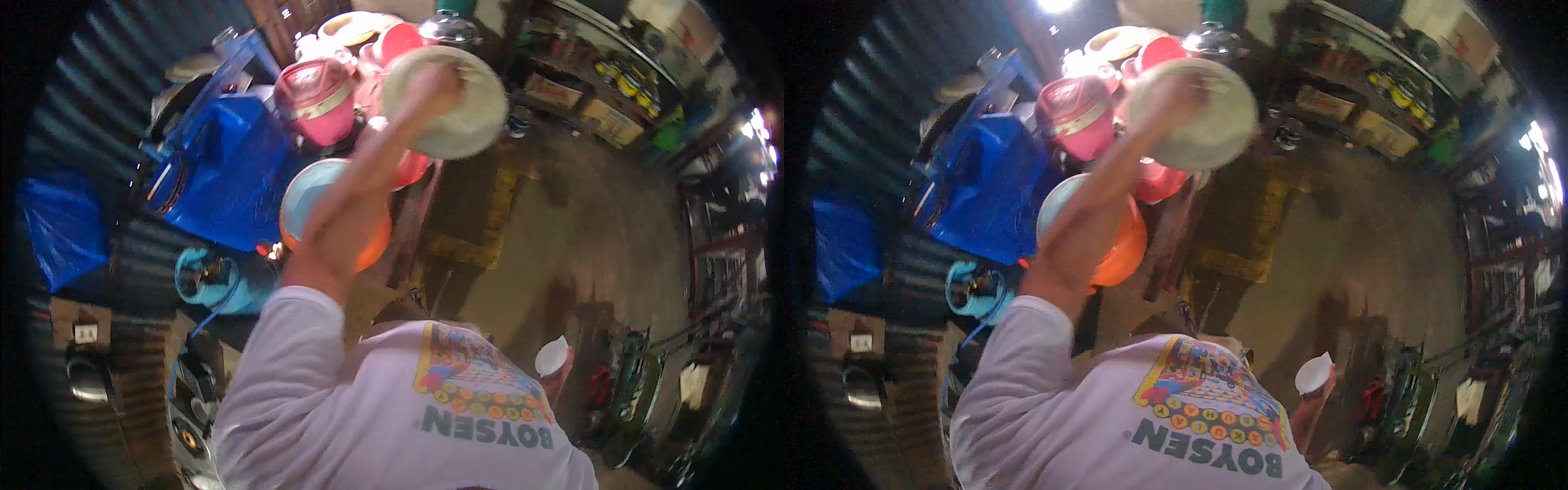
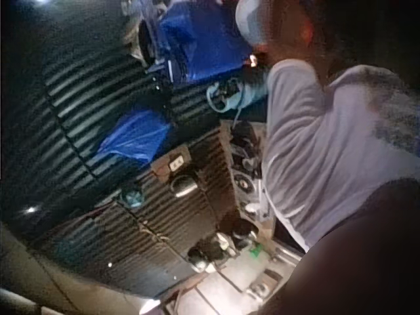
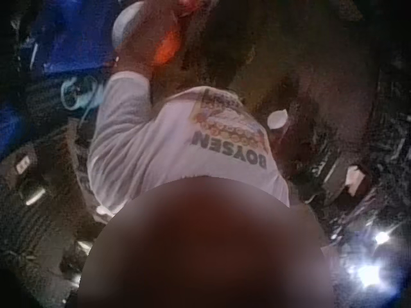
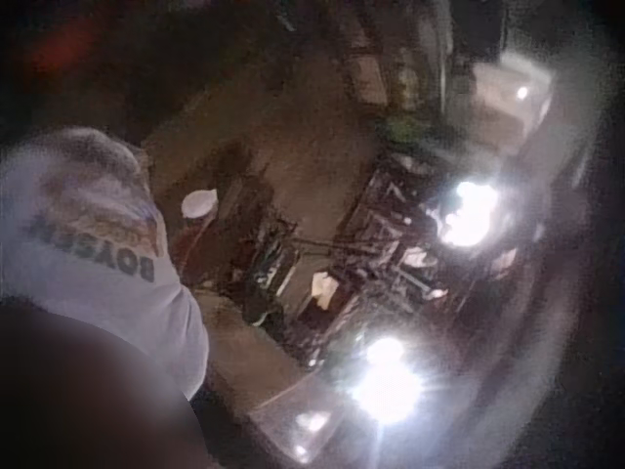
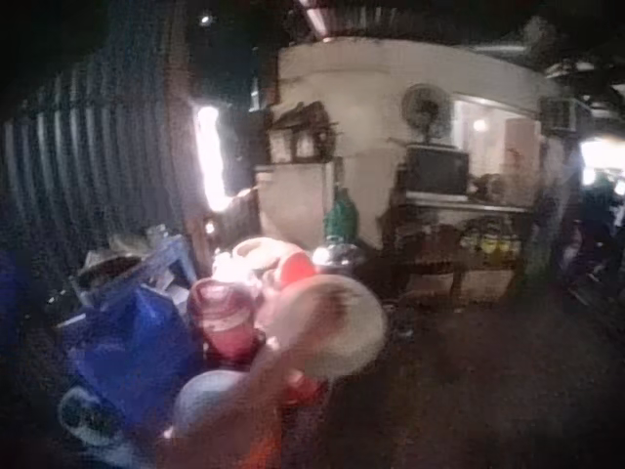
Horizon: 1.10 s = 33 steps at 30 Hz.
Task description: The person walks from outside into a workshop, then to a kitchen area. They place a plastic bottle on a gas stove, retrieve an orange bucket, and scoop ice cubes from the bucket into a plastic bag. The person rinses the bag under a tap, ties it, and places it back into the bucket.
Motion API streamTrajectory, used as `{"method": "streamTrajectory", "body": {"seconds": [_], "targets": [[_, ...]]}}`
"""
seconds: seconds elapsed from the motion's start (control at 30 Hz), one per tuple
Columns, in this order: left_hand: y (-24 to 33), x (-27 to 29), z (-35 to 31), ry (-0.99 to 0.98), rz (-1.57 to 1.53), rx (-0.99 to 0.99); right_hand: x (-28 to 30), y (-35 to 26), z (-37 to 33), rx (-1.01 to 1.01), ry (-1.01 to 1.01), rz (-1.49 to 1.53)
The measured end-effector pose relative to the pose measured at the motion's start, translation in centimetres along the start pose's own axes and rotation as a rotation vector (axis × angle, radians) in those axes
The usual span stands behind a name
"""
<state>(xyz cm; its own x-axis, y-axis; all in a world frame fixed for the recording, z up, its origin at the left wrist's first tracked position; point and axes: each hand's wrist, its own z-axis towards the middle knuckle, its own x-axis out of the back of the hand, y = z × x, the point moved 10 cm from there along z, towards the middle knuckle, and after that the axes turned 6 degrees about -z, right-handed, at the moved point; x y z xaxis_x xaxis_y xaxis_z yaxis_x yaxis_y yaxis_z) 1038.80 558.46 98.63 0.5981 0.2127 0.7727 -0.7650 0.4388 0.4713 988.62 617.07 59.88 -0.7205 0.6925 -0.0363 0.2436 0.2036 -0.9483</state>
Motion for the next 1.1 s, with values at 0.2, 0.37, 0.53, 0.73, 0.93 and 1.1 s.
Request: {"method": "streamTrajectory", "body": {"seconds": [0.2,0.37,0.53,0.73,0.93,1.1], "targets": [[4.2,-8.2,-6.9,0.054,-0.228,0.233,-4.2,-3.8,7.9,-0.237,-0.131,-0.040],[1.0,-10.7,-8.6,0.041,-0.257,0.386,-5.6,-7.8,13.8,-0.047,-0.043,-0.246],[-6.0,-7.7,-7.0,0.197,-0.159,0.547,-11.9,-10.3,21.1,-0.093,-0.215,-0.263],[-15.8,-5.7,-5.8,0.090,0.090,0.823,-19.5,-9.9,31.0,-0.428,-0.280,-0.246],[-21.4,-6.4,-6.5,0.082,0.178,0.916,-23.9,-8.7,36.6,-0.481,-0.381,-0.227],[-23.7,-7.0,-7.7,0.004,0.210,1.052,-26.1,-8.1,37.9,-0.540,-0.420,-0.188]]}}
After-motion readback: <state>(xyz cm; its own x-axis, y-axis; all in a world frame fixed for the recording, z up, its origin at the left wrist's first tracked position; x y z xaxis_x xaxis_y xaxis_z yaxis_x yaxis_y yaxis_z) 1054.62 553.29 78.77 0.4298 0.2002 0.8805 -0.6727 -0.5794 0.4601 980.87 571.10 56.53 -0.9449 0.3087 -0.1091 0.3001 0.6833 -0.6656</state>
